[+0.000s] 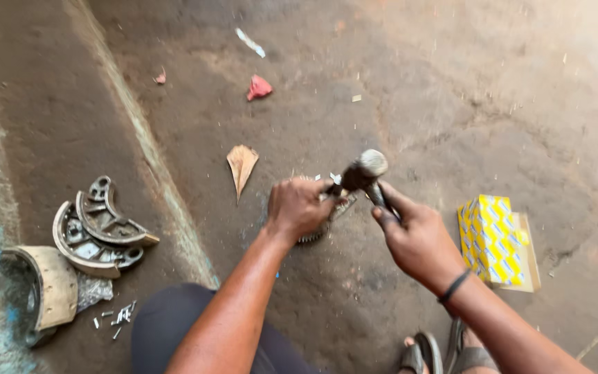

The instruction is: The person assembles curved metal brake shoes onto a gear assembly using a hammer and a metal punch. They repeatedly position the parts, insert the punch, and strike it to secure the components together.

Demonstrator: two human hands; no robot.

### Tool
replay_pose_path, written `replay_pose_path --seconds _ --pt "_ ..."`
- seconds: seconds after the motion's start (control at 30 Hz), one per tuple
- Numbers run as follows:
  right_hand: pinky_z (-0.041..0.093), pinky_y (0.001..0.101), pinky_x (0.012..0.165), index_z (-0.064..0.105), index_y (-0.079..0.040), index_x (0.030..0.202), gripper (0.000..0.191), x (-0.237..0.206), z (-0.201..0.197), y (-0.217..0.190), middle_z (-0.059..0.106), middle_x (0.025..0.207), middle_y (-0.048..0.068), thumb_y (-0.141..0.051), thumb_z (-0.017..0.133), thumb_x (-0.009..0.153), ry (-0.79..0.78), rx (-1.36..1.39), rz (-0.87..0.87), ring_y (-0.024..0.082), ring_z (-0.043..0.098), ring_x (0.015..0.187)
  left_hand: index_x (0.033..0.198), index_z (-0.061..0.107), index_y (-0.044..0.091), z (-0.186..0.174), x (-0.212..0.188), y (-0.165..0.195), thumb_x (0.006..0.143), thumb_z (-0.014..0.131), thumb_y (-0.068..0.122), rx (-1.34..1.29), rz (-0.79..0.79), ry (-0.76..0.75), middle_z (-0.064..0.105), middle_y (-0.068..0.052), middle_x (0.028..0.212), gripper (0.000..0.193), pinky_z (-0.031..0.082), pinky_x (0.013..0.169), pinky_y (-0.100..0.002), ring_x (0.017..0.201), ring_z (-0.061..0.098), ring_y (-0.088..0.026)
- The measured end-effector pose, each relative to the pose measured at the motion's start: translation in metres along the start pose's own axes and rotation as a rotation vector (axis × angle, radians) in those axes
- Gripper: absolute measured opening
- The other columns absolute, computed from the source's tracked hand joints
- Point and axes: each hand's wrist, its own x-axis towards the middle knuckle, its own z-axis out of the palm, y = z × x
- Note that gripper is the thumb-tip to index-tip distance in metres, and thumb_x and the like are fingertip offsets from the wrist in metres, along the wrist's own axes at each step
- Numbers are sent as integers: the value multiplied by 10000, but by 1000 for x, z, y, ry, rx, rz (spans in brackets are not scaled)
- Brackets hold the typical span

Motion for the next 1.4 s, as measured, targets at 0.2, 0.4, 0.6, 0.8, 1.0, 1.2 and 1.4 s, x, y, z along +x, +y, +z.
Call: replay_pose_path --seconds 0.2,0.4,0.6,0.8,1.0,1.2,1.4 --pt "387 285 499 635 -110 1417 474 -1 -22 -36 513 676 -31 -210 640 953 8 458 212 71 433 598 949 809 272 -1 -4 -7 833 767 516 -147 -21 110 731 -67 715 274 489 514 -416 596 708 -250" --pt "394 265 510 628 -102 1424 476 7 -33 -53 531 689 -31 -193 638 957 43 458 177 60 449 608 954 829 265 -2 -3 -7 811 792 529 -102 -12 88 723 -65 663 302 467 487 -390 562 697 -217" --pt "527 270 699 621 -70 1397 452 2 -26 -59 754 876 61 -202 658 966 79 319 28 59 601 787 948 823 269 -1 -3 -8 797 772 574 -118 -40 69 713 -35 616 345 464 460 -374 525 690 -184" --pt "550 286 746 623 -91 1395 456 3 -26 -71 795 975 123 -203 659 954 73 290 12 65 671 861 914 827 238 7 -5 -8 832 748 571 -46 117 128 692 -22 626 351 473 473 -368 559 659 -172" --pt "553 295 713 629 -98 1384 451 3 -28 -71 798 961 131 -208 667 948 59 258 41 81 694 822 932 782 198 9 -10 -6 930 716 491 -33 183 70 677 27 627 301 485 478 -361 543 642 -141" --pt "543 305 658 625 -119 1402 470 4 -34 -79 796 878 135 -217 667 945 36 230 94 94 663 730 900 772 168 10 -10 -3 907 744 443 20 126 59 659 -8 585 277 481 457 -371 507 624 -155" --pt "550 321 644 618 -128 1405 461 2 -20 -58 777 879 145 -231 671 958 -14 219 102 114 669 712 865 762 162 14 -12 -2 929 721 433 -58 159 79 692 2 644 282 498 519 -379 565 644 -161"
